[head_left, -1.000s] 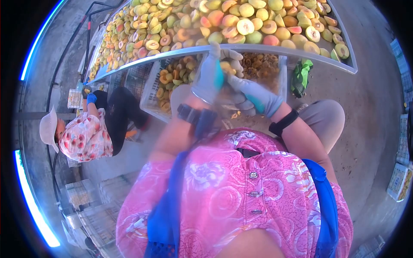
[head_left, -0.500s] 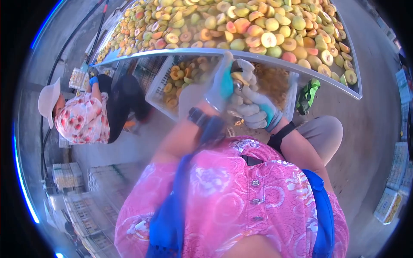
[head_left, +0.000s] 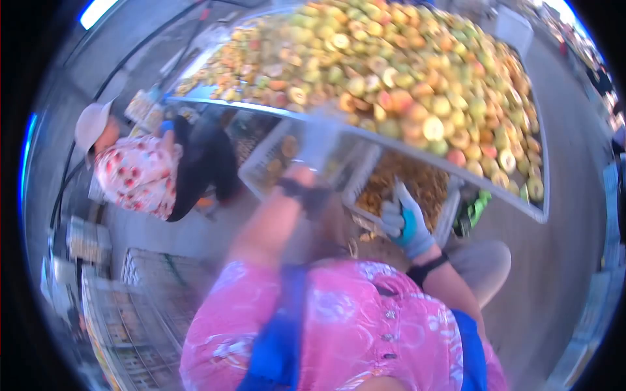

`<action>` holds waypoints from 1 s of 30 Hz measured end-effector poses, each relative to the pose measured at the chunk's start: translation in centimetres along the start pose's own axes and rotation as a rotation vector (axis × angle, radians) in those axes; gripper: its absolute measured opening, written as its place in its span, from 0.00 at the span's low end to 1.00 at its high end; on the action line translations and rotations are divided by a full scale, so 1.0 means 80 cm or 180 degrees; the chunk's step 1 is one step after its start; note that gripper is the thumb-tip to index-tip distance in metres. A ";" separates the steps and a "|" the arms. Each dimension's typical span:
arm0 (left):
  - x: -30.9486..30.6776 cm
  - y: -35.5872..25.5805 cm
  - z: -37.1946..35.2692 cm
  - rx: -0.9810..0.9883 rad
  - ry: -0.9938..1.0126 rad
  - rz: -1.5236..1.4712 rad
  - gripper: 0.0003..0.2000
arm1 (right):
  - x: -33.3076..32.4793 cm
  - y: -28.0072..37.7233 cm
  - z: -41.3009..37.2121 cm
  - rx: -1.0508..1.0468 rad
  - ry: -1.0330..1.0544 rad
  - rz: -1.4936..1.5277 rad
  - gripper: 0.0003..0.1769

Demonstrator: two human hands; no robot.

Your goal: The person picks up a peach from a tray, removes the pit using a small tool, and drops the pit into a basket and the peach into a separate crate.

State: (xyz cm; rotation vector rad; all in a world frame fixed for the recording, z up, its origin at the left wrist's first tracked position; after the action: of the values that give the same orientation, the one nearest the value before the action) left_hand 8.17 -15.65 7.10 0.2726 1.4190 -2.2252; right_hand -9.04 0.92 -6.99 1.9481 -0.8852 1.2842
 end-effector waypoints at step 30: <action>0.093 0.077 0.020 -0.1125 -0.0033 -0.2746 0.14 | 0.050 -0.025 0.109 -0.0003 0.0504 -0.0990 0.24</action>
State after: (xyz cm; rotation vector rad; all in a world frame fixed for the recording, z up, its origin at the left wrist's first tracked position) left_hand 4.93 -21.39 -0.20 -0.5788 2.1624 -2.4893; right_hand -1.84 -5.63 -6.36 1.8653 -0.4823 1.2300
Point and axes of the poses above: each hand's wrist, its own z-axis towards the middle knuckle, its own x-axis out of the palm, y = z × x, the point moved 10 cm from there along z, towards the middle knuckle, and after that the axes turned 6 degrees about z, right-handed, at the moved point
